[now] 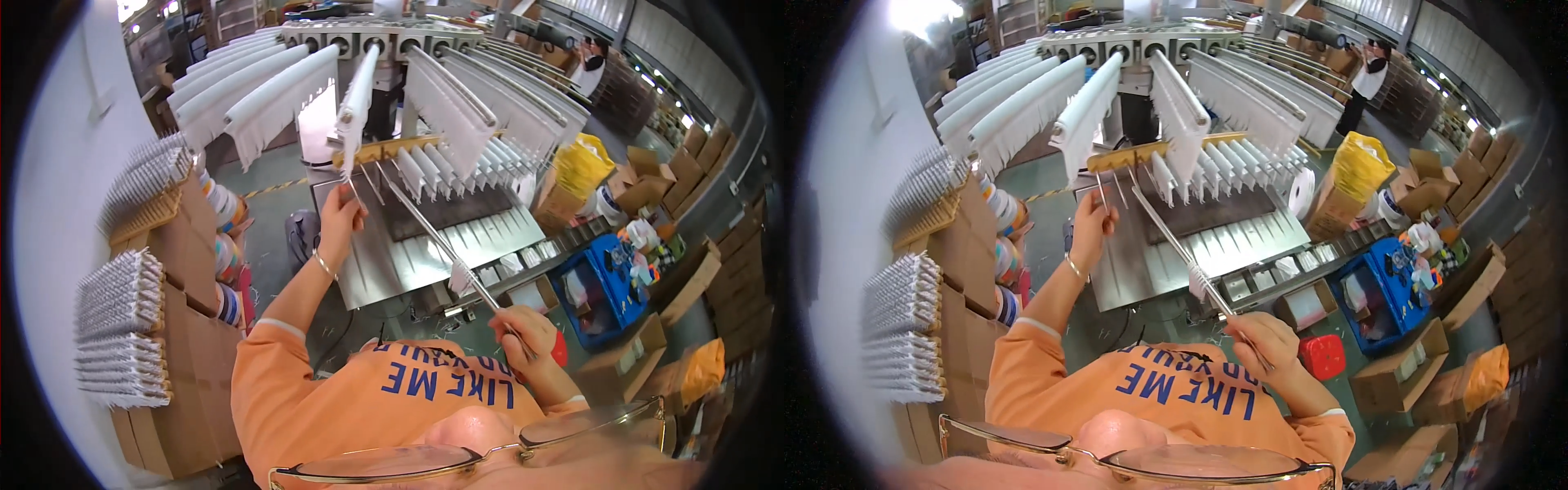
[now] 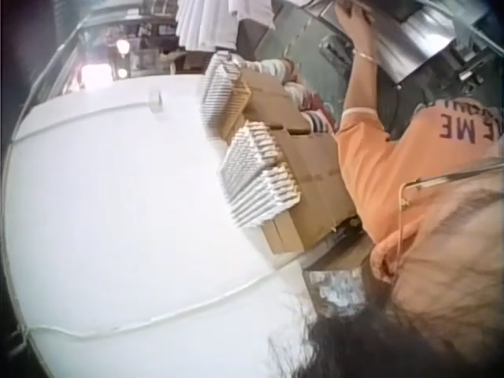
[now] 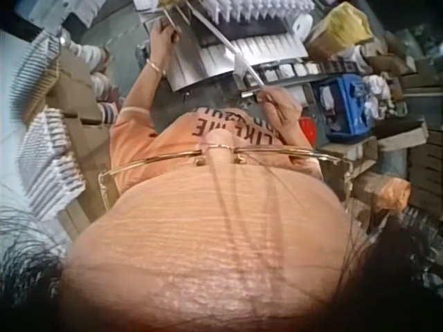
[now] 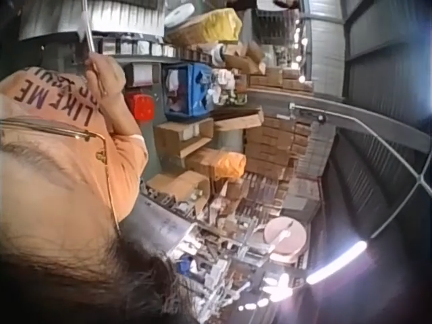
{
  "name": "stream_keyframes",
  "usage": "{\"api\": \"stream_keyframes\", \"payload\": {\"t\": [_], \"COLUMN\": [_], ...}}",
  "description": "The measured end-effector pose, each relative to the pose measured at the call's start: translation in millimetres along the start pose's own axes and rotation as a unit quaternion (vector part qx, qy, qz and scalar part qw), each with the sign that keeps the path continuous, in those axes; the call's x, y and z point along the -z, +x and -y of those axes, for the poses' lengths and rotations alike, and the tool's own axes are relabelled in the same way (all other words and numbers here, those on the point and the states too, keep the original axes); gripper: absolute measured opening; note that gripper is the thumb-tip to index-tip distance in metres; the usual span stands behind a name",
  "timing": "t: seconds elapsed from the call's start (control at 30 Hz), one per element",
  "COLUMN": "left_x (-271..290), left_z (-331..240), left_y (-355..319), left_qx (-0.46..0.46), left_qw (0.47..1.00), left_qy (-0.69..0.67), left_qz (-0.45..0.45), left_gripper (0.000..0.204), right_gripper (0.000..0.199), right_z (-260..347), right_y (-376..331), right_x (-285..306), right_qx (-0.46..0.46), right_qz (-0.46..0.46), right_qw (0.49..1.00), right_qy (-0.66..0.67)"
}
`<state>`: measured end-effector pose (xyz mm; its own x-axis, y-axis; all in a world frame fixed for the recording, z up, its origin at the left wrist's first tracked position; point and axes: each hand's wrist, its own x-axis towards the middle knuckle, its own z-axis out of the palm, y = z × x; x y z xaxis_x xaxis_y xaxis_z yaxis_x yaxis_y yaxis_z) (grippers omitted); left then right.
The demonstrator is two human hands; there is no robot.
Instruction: Removing finished cylindrical products from a rotating assembly machine and placing them into organizing trays.
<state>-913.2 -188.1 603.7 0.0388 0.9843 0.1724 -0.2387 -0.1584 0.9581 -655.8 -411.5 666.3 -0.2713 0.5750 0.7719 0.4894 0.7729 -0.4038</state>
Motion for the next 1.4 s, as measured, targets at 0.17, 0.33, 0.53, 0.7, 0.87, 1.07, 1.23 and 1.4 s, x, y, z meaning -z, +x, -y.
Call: {"api": "stream_keyframes", "payload": {"t": [0.17, 0.33, 0.53, 0.7, 0.87, 1.07, 1.23, 1.4], "left_x": [8, -18, -36, -59, -76, -56, -75, -91], "left_z": [24, 39, 51, 37, 2, 38, 53, 34], "left_y": [46, 70, 89, 48, -28, 65, 94, 39], "left_qx": [0.101, 0.136, 0.127, -0.044, 0.018, 0.064, 0.044, -0.043], "left_qw": [0.980, 0.974, 0.955, 0.985, 0.981, 0.992, 0.985, 0.995], "left_qy": [-0.167, -0.161, -0.258, -0.088, 0.019, -0.070, -0.125, -0.019], "left_qz": [0.036, 0.085, 0.071, 0.141, 0.191, 0.077, 0.109, 0.087], "left_gripper": [0.030, 0.020, 0.013, 0.026, 0.030, 0.028, 0.019, 0.020], "right_gripper": [0.021, 0.021, 0.023, 0.022, 0.019, 0.014, 0.015, 0.015], "right_z": [12, 19, 22, -2, -12, -1, -18, -29], "right_y": [18, 22, 38, 41, 16, 14, 34, 12], "right_x": [2, 6, -2, -18, -10, 4, -13, -10], "right_qx": [0.011, -0.015, -0.027, -0.032, -0.020, -0.029, -0.068, -0.235], "right_qz": [0.011, 0.018, 0.021, 0.008, -0.026, -0.063, -0.070, -0.113], "right_qw": [0.998, 0.994, 0.992, 0.990, 0.993, 0.989, 0.991, 0.958], "right_qy": [-0.067, -0.111, -0.120, -0.134, -0.110, -0.127, -0.094, 0.120]}}
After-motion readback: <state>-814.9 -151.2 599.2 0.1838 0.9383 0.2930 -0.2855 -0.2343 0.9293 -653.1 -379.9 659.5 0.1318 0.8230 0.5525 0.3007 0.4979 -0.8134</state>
